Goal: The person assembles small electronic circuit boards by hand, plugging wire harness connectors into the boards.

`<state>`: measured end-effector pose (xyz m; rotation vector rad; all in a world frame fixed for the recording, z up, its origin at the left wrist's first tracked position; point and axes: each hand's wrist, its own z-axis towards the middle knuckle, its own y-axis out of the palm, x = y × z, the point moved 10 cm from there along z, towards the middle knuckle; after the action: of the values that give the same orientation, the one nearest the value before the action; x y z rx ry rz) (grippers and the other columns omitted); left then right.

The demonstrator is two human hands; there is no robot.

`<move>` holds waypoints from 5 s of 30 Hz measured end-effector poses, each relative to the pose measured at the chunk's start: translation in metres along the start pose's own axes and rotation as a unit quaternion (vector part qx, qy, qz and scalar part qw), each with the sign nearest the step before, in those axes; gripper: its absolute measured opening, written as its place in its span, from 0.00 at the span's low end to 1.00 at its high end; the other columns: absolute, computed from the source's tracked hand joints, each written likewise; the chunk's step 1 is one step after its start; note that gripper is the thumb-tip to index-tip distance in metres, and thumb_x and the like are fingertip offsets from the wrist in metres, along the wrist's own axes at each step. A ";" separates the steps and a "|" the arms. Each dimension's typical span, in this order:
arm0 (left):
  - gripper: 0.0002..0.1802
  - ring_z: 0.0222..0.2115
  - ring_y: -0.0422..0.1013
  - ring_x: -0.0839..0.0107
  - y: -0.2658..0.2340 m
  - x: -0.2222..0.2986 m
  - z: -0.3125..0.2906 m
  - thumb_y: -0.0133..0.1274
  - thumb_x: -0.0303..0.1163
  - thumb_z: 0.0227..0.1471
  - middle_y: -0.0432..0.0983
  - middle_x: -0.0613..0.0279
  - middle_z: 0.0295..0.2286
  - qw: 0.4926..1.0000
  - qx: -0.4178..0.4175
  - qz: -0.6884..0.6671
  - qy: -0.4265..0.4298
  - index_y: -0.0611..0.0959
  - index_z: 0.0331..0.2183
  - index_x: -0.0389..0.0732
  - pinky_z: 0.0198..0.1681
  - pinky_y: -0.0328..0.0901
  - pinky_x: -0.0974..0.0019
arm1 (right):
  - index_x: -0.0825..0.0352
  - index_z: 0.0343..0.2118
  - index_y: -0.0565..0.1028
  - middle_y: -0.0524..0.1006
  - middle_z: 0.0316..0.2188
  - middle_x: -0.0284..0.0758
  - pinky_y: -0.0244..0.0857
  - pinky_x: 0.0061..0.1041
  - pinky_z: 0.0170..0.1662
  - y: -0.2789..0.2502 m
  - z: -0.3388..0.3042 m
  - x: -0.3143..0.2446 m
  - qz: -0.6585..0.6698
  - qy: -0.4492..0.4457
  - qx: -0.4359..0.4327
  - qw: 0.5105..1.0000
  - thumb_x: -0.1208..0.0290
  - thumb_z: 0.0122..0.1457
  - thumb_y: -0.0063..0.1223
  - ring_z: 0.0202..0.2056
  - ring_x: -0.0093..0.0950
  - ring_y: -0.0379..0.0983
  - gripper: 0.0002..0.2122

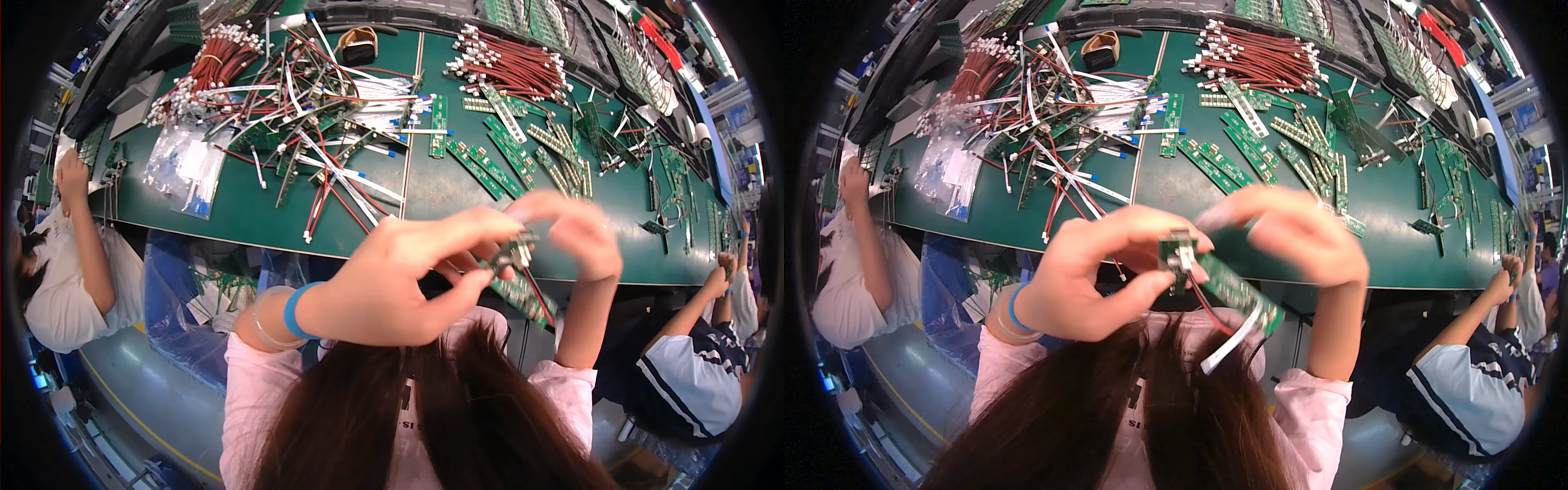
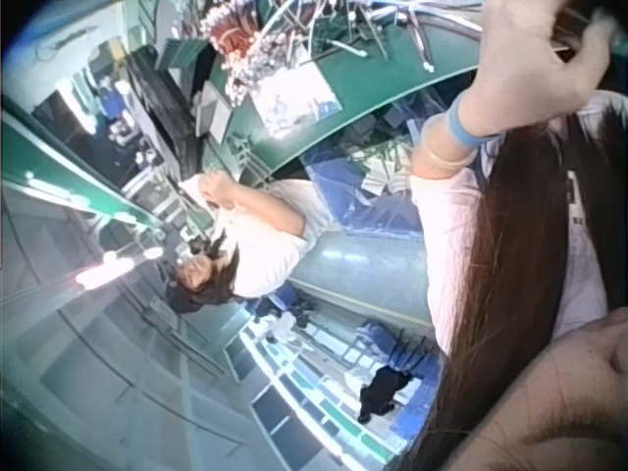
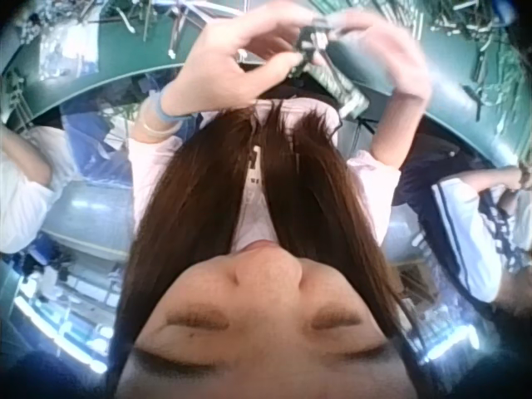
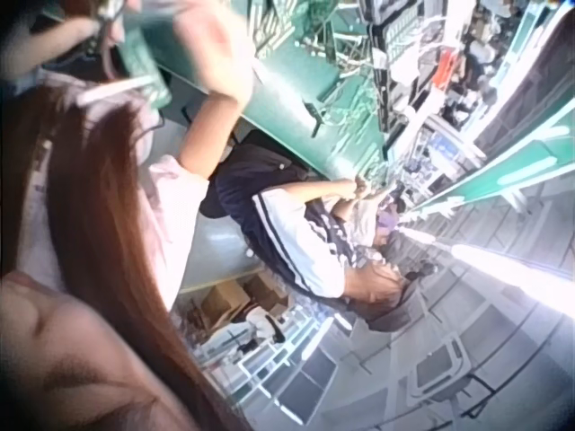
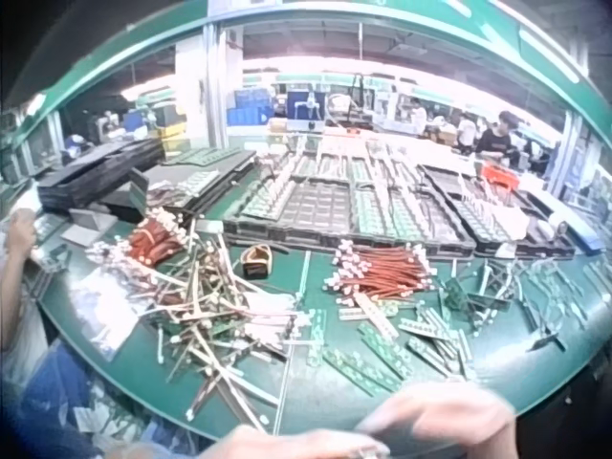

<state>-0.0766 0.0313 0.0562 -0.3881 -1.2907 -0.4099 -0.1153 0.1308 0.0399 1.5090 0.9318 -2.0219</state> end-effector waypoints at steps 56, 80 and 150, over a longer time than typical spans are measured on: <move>0.06 0.18 0.68 0.81 -0.116 -0.028 0.042 0.51 0.21 0.40 0.73 0.61 0.19 0.963 0.244 0.105 -0.043 0.75 0.25 0.28 0.21 0.64 0.79 | 0.68 0.32 0.74 0.73 0.28 0.37 0.63 0.23 0.31 0.077 0.002 -0.033 -0.330 -0.018 -0.174 0.928 0.82 0.36 0.53 0.29 0.32 0.70 0.15; 0.06 0.19 0.67 0.83 -0.043 -0.059 0.054 0.53 0.25 0.40 0.69 0.67 0.17 0.979 0.039 0.029 -0.197 0.73 0.22 0.34 0.21 0.64 0.79 | 0.72 0.38 0.70 0.68 0.39 0.45 0.62 0.32 0.41 0.055 0.008 -0.095 -0.248 -0.261 0.134 0.923 0.82 0.42 0.49 0.38 0.39 0.68 0.16; 0.11 0.25 0.71 0.78 -0.047 -0.011 -0.020 0.49 0.16 0.41 0.75 0.56 0.24 0.935 0.342 0.069 0.063 0.72 0.33 0.26 0.28 0.65 0.76 | 0.69 0.21 0.70 0.68 0.14 0.31 0.56 0.17 0.19 0.020 -0.003 -0.017 -0.118 -0.080 0.469 0.872 0.81 0.38 0.51 0.14 0.20 0.61 0.05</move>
<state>-0.0864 -0.0186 0.0430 0.1373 -1.1883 0.1456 -0.0940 0.1189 0.0507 1.6481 -0.0080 -2.9548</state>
